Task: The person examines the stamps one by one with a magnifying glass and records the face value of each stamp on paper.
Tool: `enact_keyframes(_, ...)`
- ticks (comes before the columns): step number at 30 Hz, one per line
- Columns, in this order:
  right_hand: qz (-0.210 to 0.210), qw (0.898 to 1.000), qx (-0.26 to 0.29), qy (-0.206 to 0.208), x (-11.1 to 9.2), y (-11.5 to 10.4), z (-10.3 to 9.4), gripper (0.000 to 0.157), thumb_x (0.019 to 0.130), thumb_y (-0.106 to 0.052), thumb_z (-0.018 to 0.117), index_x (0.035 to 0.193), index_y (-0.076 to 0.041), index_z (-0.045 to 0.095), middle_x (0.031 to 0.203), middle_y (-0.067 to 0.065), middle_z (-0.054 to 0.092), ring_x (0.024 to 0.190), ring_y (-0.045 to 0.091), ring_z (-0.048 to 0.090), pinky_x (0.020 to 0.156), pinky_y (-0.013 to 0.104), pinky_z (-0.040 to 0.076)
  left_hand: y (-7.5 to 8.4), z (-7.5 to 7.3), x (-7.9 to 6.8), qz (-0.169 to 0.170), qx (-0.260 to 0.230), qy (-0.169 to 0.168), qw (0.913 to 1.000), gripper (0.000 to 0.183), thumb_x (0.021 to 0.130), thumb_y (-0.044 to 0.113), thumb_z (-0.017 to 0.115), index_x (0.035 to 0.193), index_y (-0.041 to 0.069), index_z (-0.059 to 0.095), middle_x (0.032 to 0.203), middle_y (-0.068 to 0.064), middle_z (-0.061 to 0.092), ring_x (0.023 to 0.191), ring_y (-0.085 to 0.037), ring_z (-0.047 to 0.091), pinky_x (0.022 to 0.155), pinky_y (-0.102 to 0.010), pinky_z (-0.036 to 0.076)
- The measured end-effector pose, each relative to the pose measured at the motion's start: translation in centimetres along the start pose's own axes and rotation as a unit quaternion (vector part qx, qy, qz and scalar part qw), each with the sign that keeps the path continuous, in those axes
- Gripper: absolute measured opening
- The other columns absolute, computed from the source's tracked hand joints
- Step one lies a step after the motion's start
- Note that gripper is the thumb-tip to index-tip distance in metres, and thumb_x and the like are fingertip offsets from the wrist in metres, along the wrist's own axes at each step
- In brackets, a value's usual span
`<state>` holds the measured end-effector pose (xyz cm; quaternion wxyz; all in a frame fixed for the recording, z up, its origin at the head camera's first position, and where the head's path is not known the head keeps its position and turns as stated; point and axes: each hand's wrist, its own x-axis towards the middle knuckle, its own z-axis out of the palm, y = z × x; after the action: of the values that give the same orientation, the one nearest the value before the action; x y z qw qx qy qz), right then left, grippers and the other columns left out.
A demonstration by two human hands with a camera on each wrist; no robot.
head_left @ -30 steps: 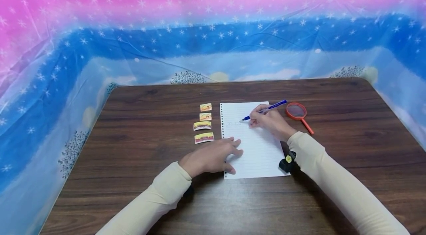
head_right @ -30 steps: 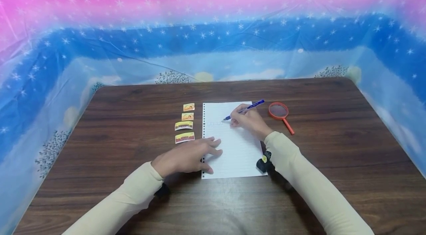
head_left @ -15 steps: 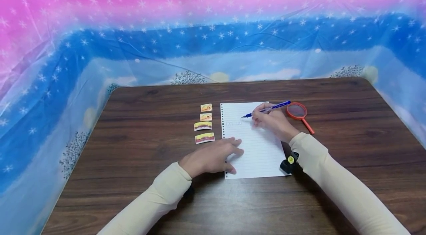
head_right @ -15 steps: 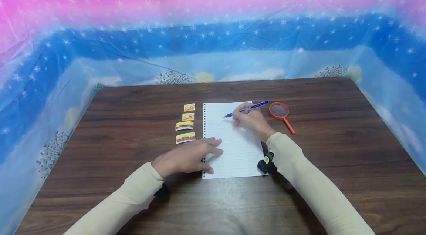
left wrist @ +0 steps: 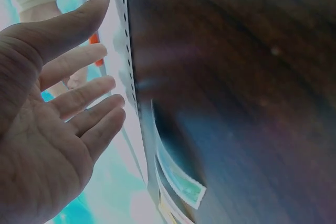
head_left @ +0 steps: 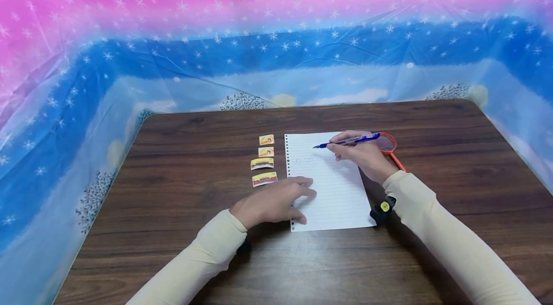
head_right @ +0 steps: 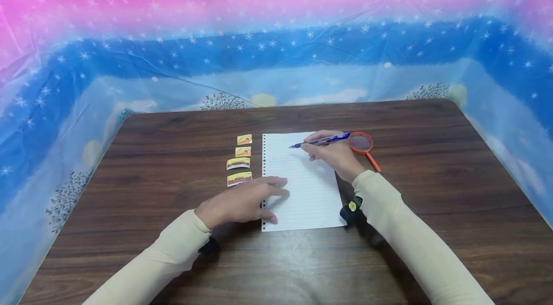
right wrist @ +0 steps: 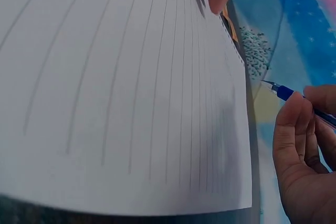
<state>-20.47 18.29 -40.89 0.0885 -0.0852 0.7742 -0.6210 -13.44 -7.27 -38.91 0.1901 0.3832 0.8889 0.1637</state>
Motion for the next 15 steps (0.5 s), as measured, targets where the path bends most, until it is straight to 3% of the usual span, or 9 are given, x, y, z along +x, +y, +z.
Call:
enact_keyframes(5, -0.009, 0.999, 0.046, 0.011, -0.2, -0.1, -0.4, 0.029, 0.097, -0.014, 0.07, 0.115, 0.008, 0.068, 0.117, 0.032, 0.065, 0.092, 0.036, 0.069, 0.082, 0.033, 0.06, -0.4, -0.8, -0.3, 0.005, -0.003, 0.024, 0.9997, 0.055, 0.09, 0.026, 0.08, 0.14, 0.009, 0.062, 0.153, -0.01, 0.048, 0.142, -0.023, 0.044, 0.113, -0.037, 0.039)
enact_keyframes(10, -0.029, 0.998, 0.048, 0.035, -0.6, -0.2, -0.9, 0.024, 0.093, -0.011, 0.074, 0.108, 0.006, 0.07, 0.105, 0.028, 0.07, 0.083, 0.029, 0.068, 0.075, 0.032, 0.06, -1.1, -1.4, -0.8, 0.014, -0.03, 0.044, 0.9985, 0.051, 0.093, 0.023, 0.077, 0.139, 0.005, 0.062, 0.149, -0.014, 0.052, 0.139, -0.026, 0.047, 0.112, -0.04, 0.041)
enact_keyframes(15, -0.029, 0.997, 0.041, 0.052, -0.8, -0.1, -1.4, 0.029, 0.092, -0.014, 0.077, 0.111, 0.006, 0.071, 0.097, 0.018, 0.073, 0.078, 0.024, 0.068, 0.072, 0.03, 0.059, -1.8, -1.5, -1.1, 0.004, -0.042, 0.052, 0.9978, 0.05, 0.094, 0.022, 0.075, 0.139, 0.005, 0.061, 0.148, -0.013, 0.054, 0.139, -0.025, 0.047, 0.111, -0.041, 0.041)
